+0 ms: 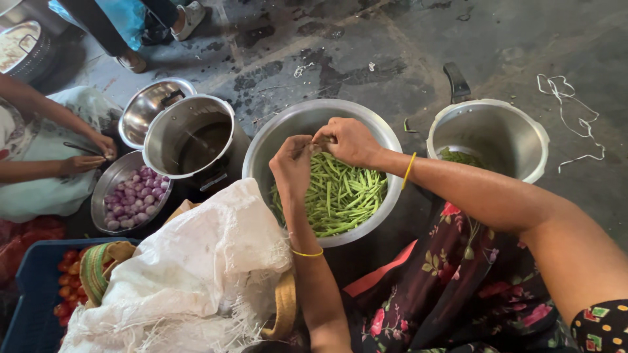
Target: The person sits on the floor and snaps green beans by hand, breaking them into smaller pieces and placing them into a metal pot. The hands repeatedly pick beans from a large bowl, snap them, and drop the pieces into the pot.
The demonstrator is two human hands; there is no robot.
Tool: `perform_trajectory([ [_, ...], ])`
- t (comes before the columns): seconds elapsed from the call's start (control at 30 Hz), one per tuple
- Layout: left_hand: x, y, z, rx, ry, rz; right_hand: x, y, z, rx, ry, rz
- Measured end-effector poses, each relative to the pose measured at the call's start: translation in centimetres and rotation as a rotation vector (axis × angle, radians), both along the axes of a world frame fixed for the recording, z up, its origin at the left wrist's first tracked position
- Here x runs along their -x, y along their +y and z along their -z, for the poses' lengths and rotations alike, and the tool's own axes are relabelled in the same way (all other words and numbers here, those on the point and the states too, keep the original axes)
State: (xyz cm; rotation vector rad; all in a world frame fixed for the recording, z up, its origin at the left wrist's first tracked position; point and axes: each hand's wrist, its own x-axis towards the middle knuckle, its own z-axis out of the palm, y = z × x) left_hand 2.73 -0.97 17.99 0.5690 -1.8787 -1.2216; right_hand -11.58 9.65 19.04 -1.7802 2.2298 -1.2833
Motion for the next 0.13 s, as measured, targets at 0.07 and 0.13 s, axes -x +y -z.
perform_trajectory([
  [0.07,0.23,-0.15,0.39,0.013,0.029,0.008,-0.19,0.16,-0.06,0.013,0.008,0.013],
  [0.13,0.45,-0.22,0.88,0.017,0.029,-0.002,-0.34,0.28,-0.07,0.023,0.019,0.034],
])
